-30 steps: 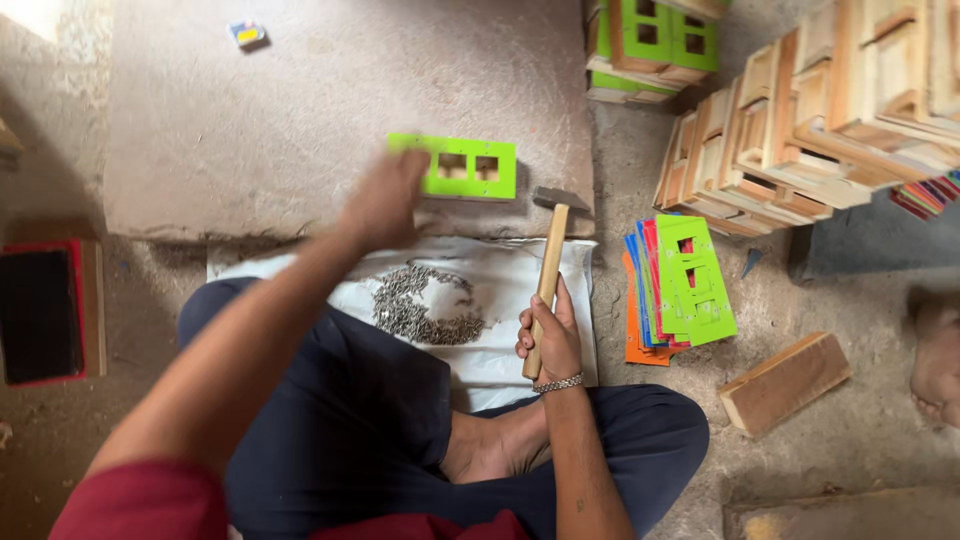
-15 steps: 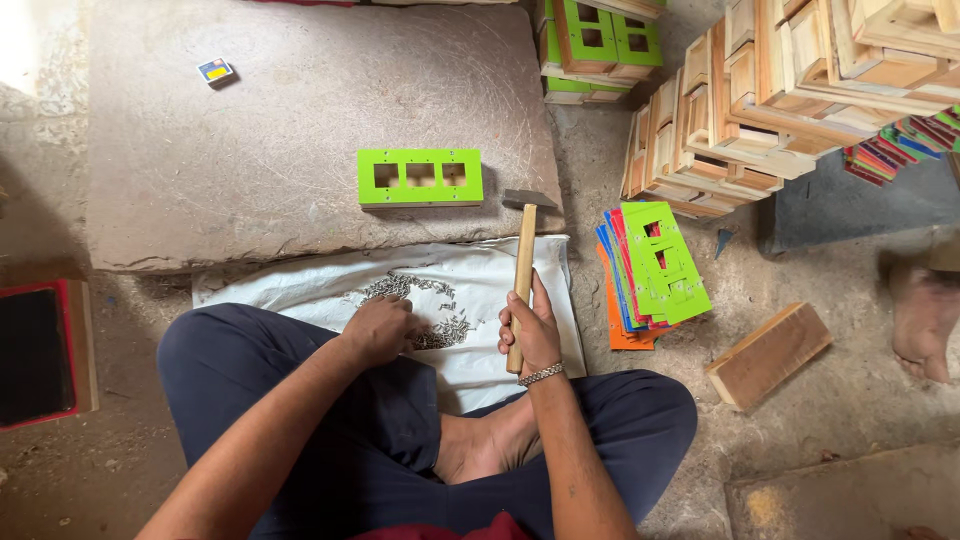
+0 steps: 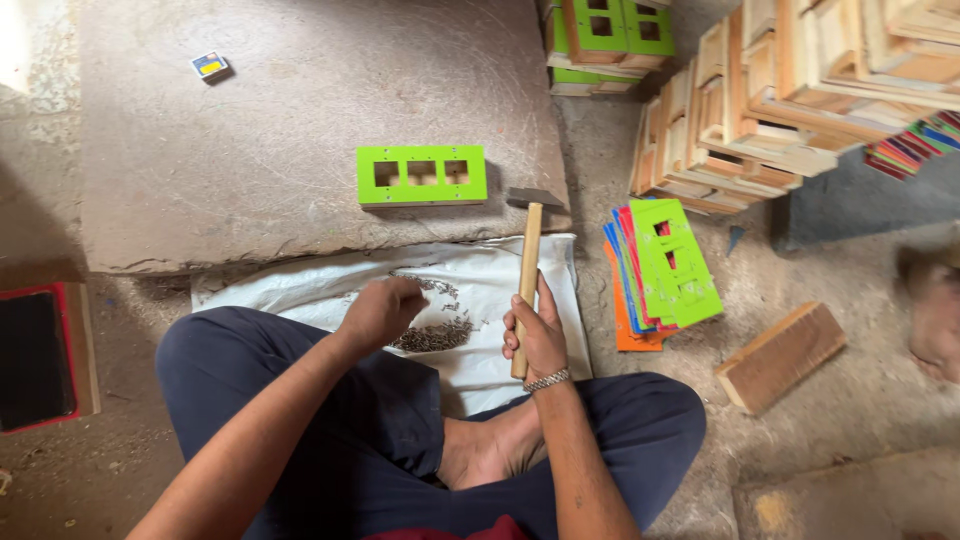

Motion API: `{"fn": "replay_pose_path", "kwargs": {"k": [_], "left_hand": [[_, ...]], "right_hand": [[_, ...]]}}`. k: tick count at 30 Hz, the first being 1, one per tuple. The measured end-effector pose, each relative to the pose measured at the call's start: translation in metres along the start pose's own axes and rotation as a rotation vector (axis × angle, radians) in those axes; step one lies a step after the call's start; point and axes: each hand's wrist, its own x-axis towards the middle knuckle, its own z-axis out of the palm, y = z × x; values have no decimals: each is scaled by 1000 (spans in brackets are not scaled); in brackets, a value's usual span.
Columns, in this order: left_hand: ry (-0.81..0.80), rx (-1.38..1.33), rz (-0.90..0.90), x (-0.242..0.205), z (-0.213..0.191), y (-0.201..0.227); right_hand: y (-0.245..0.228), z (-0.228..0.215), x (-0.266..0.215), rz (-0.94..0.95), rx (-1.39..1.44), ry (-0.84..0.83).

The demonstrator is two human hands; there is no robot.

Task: The person sits on the floor and assembles small wooden boxes by hammering nails into pre-drilled holes. They use a hammer to drive nails into red and green wooden frames, then place the completed boxes into a stack.

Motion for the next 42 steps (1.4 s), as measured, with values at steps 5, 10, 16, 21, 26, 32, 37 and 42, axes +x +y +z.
{"fn": "replay_pose_path", "kwargs": {"k": [5,10,16,21,26,32,37,42], "left_hand": [[341,-196,-146,55,-41,6],[370,-209,-261,122,-83,-11],[460,42,43,158,-89,-35],[422,58,21,159,-82,-42],[402,137,-36,172,-84,-42],[392,211,-18,168,-81,-45],[382,136,4,166,-80,-49],[412,121,-38,168,-75,-50]], "right_hand": [[-4,4,-2,17,19,-2],[-10,7,1,8,-6,-8],[-8,6,3,44,9,24],[-8,6,3,39,-12,13],[-11,12,8,48,-7,32],[-7,18,1,-42,-126,89],[6,31,-11,-314,-400,153],[3,48,-21,-344,-592,70]]}}
